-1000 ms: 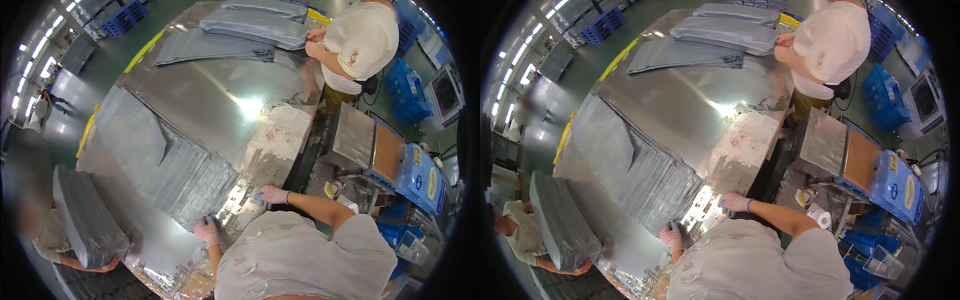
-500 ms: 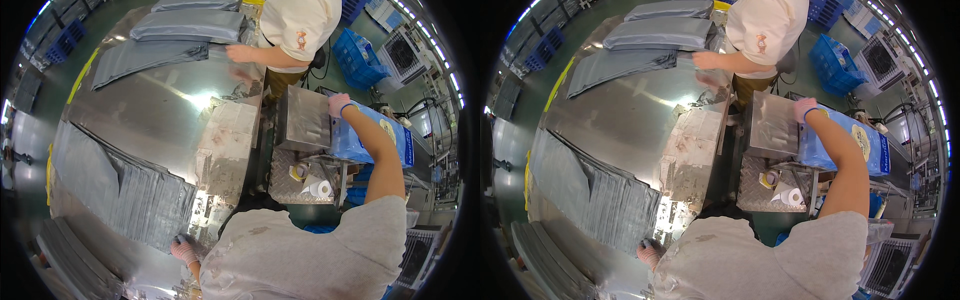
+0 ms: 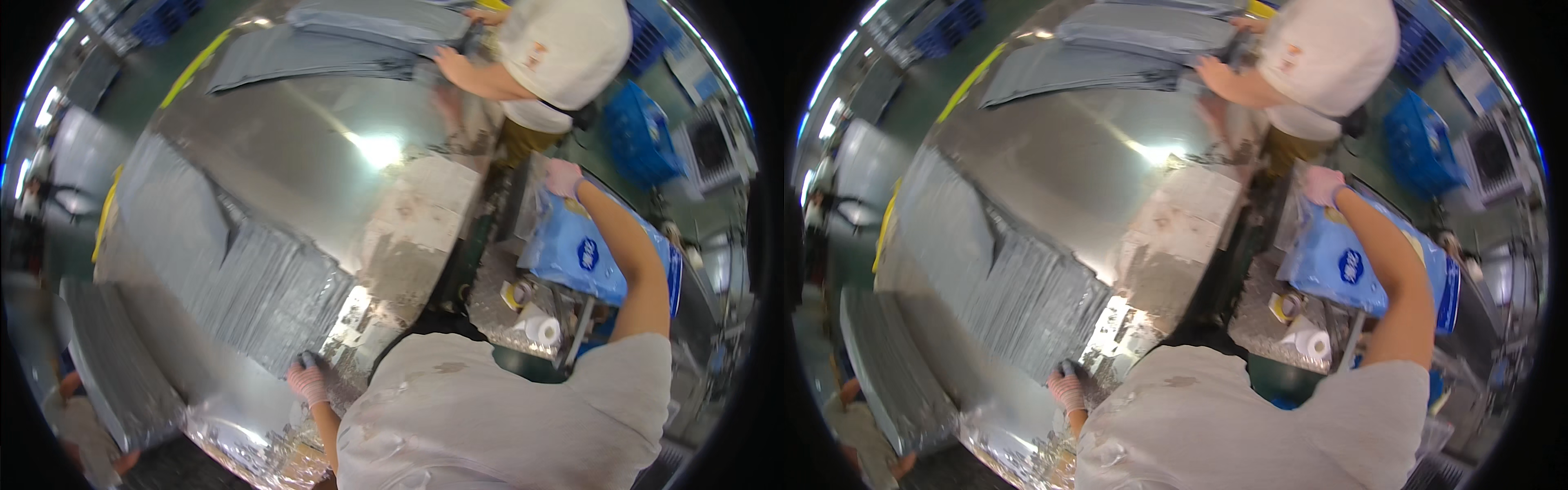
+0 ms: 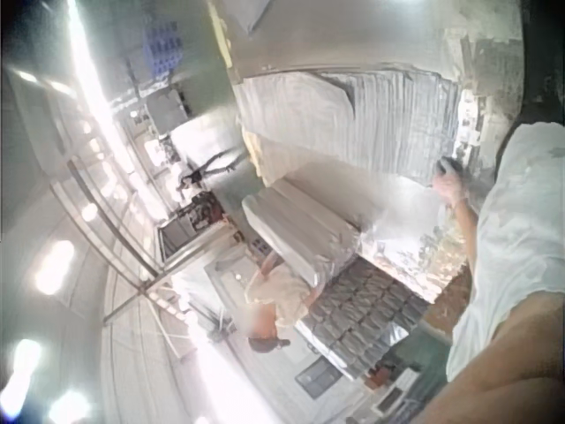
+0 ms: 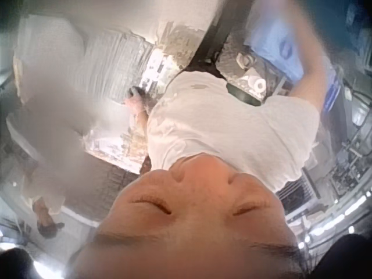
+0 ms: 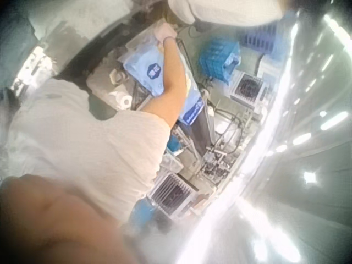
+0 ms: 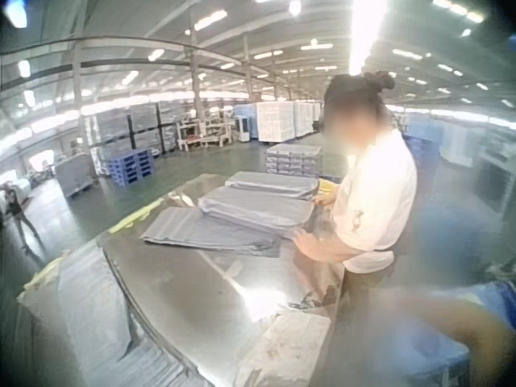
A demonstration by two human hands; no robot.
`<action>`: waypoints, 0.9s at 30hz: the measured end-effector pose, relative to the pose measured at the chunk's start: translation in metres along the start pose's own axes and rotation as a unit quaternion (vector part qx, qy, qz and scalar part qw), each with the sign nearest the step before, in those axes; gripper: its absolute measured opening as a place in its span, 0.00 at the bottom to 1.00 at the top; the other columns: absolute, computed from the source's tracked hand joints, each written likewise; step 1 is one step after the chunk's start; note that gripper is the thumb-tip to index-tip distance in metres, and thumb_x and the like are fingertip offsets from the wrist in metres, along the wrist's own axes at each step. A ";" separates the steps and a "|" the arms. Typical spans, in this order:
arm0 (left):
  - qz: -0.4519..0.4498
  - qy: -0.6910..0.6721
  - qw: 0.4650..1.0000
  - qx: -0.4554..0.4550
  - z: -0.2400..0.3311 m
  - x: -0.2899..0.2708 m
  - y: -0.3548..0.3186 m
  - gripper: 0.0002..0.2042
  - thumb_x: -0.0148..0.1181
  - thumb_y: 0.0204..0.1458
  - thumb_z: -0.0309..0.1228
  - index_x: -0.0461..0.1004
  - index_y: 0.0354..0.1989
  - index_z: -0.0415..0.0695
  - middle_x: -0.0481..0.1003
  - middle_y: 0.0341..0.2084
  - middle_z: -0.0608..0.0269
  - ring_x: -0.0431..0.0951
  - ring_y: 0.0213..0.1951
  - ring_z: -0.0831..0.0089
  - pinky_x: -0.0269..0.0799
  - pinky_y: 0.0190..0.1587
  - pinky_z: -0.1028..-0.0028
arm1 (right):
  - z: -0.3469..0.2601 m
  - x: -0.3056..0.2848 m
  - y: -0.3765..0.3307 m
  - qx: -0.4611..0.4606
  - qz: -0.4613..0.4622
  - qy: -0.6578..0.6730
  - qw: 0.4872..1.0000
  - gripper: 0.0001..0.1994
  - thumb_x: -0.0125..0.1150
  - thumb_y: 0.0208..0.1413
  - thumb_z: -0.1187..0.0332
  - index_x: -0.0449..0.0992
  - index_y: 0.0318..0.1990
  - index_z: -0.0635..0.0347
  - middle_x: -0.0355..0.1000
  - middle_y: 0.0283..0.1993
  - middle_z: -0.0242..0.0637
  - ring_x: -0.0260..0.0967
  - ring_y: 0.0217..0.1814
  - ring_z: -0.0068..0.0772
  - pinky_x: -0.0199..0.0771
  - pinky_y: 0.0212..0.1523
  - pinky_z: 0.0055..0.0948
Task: The person places blue packages of toilet paper into grey plastic shipping bags on a metal table and pushes the filled bags toward a stack.
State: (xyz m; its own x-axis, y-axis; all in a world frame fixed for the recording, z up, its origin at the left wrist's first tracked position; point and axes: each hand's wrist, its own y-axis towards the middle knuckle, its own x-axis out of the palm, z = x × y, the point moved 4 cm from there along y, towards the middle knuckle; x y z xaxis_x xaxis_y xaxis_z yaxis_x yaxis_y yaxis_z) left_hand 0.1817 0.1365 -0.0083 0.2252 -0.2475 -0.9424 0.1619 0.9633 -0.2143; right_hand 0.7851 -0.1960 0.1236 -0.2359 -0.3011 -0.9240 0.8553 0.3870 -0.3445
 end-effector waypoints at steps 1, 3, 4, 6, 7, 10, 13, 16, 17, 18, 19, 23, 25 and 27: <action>0.003 -0.019 1.000 -0.007 0.000 -0.004 -0.002 0.18 0.52 0.48 0.48 0.77 0.32 0.45 0.75 0.28 0.48 0.74 0.33 0.53 0.68 0.38 0.61 | -0.008 -0.004 -0.004 -0.016 -0.040 -0.020 0.999 0.12 0.49 0.42 0.68 0.75 0.31 0.64 0.72 0.39 0.53 0.70 0.45 0.50 0.70 0.44 0.44; -0.004 -0.042 0.999 -0.018 -0.020 0.015 0.009 0.17 0.52 0.49 0.46 0.77 0.33 0.44 0.75 0.29 0.47 0.74 0.34 0.51 0.69 0.38 0.62 | -0.012 0.002 -0.003 -0.085 0.050 0.037 0.994 0.11 0.49 0.40 0.70 0.74 0.30 0.65 0.71 0.39 0.51 0.70 0.43 0.52 0.70 0.44 0.42; -0.022 -0.105 0.994 -0.023 -0.019 0.009 0.011 0.17 0.52 0.49 0.46 0.77 0.33 0.44 0.75 0.29 0.47 0.74 0.34 0.51 0.69 0.38 0.62 | -0.030 -0.003 -0.011 -0.107 0.036 0.026 0.993 0.10 0.49 0.41 0.70 0.74 0.30 0.65 0.71 0.39 0.51 0.69 0.41 0.54 0.69 0.43 0.42; 0.002 -0.197 0.980 -0.001 -0.018 0.001 0.018 0.17 0.52 0.49 0.45 0.76 0.33 0.43 0.75 0.29 0.48 0.74 0.34 0.51 0.69 0.38 0.62 | -0.090 -0.036 -0.045 -0.099 0.000 0.057 0.993 0.08 0.52 0.39 0.70 0.76 0.25 0.63 0.71 0.35 0.52 0.69 0.39 0.53 0.70 0.42 0.40; 0.033 -0.222 0.974 0.032 -0.018 -0.001 0.025 0.17 0.52 0.49 0.45 0.76 0.32 0.43 0.75 0.29 0.48 0.74 0.34 0.52 0.69 0.38 0.62 | -0.115 -0.037 -0.051 -0.103 0.004 0.030 0.994 0.07 0.53 0.37 0.71 0.76 0.25 0.62 0.72 0.33 0.52 0.70 0.39 0.53 0.70 0.42 0.39; 0.048 -0.198 0.977 0.059 0.024 -0.051 0.047 0.16 0.53 0.49 0.44 0.76 0.35 0.43 0.75 0.29 0.49 0.74 0.33 0.53 0.69 0.38 0.63 | -0.174 -0.026 -0.045 -0.204 -0.034 -0.039 0.977 0.08 0.53 0.36 0.72 0.76 0.25 0.64 0.71 0.32 0.54 0.70 0.39 0.52 0.70 0.42 0.38; 0.053 -0.186 0.976 0.104 0.030 -0.058 0.061 0.15 0.52 0.50 0.42 0.75 0.37 0.44 0.75 0.29 0.49 0.75 0.32 0.53 0.69 0.37 0.64 | -0.259 -0.041 -0.055 -0.323 -0.036 -0.096 0.941 0.08 0.52 0.36 0.73 0.76 0.25 0.65 0.71 0.31 0.53 0.70 0.39 0.51 0.70 0.42 0.38; 0.027 -0.257 0.956 0.141 0.025 -0.035 0.066 0.14 0.51 0.51 0.40 0.74 0.38 0.44 0.76 0.29 0.50 0.75 0.31 0.54 0.70 0.35 0.65 | -0.360 -0.081 -0.078 -0.412 -0.018 0.055 0.910 0.09 0.50 0.38 0.74 0.76 0.26 0.65 0.71 0.32 0.52 0.70 0.37 0.53 0.70 0.41 0.39; -0.015 -0.289 0.951 0.112 0.035 -0.034 0.056 0.13 0.51 0.51 0.38 0.74 0.38 0.44 0.76 0.28 0.50 0.75 0.31 0.54 0.70 0.35 0.66 | -0.387 -0.088 -0.080 -0.435 -0.018 0.086 0.896 0.09 0.49 0.38 0.74 0.75 0.27 0.65 0.71 0.32 0.52 0.70 0.36 0.53 0.70 0.41 0.39; -0.056 -0.321 0.942 0.080 0.041 -0.032 0.045 0.12 0.51 0.51 0.37 0.74 0.37 0.44 0.76 0.28 0.50 0.75 0.30 0.54 0.70 0.34 0.66 | -0.419 -0.100 -0.089 -0.466 -0.021 0.085 0.881 0.09 0.49 0.39 0.74 0.75 0.28 0.65 0.71 0.32 0.52 0.69 0.36 0.53 0.70 0.40 0.40; -0.063 -0.343 0.934 0.075 0.042 -0.031 0.030 0.12 0.51 0.50 0.36 0.74 0.38 0.44 0.76 0.28 0.50 0.75 0.30 0.55 0.70 0.34 0.67 | -0.457 -0.115 -0.103 -0.499 -0.024 0.084 0.862 0.09 0.48 0.40 0.74 0.75 0.29 0.65 0.71 0.33 0.53 0.69 0.36 0.54 0.70 0.40 0.40; -0.168 -0.348 0.922 -0.021 0.034 -0.016 -0.032 0.12 0.53 0.51 0.32 0.74 0.39 0.38 0.76 0.33 0.51 0.75 0.36 0.70 0.69 0.42 0.72 | -0.589 -0.178 -0.151 -0.581 0.000 0.121 0.805 0.08 0.49 0.41 0.74 0.74 0.28 0.66 0.71 0.34 0.54 0.70 0.36 0.52 0.71 0.39 0.38; -0.085 -0.347 0.934 -0.011 0.014 0.005 -0.067 0.11 0.52 0.51 0.36 0.74 0.39 0.45 0.75 0.30 0.50 0.75 0.34 0.58 0.69 0.39 0.69 | -0.642 -0.215 -0.179 -0.558 -0.051 0.158 0.813 0.08 0.50 0.43 0.72 0.73 0.28 0.66 0.71 0.33 0.54 0.71 0.35 0.50 0.71 0.38 0.37; -0.085 -0.393 0.914 -0.057 0.002 0.015 -0.085 0.11 0.53 0.51 0.36 0.75 0.39 0.44 0.76 0.30 0.50 0.75 0.33 0.59 0.69 0.39 0.69 | -0.670 -0.248 -0.171 -0.615 -0.012 0.217 0.758 0.11 0.51 0.46 0.67 0.72 0.30 0.67 0.71 0.33 0.53 0.70 0.36 0.49 0.71 0.37 0.36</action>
State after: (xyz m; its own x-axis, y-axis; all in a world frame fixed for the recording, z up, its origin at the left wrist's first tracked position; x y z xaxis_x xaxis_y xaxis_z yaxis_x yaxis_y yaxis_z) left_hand 0.1735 0.0506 -0.0036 0.8341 -0.3500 -0.4264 0.1675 0.8971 -0.4088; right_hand 0.3880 0.3959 0.3000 -0.6020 -0.1088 -0.7911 -0.1666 0.9860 -0.0088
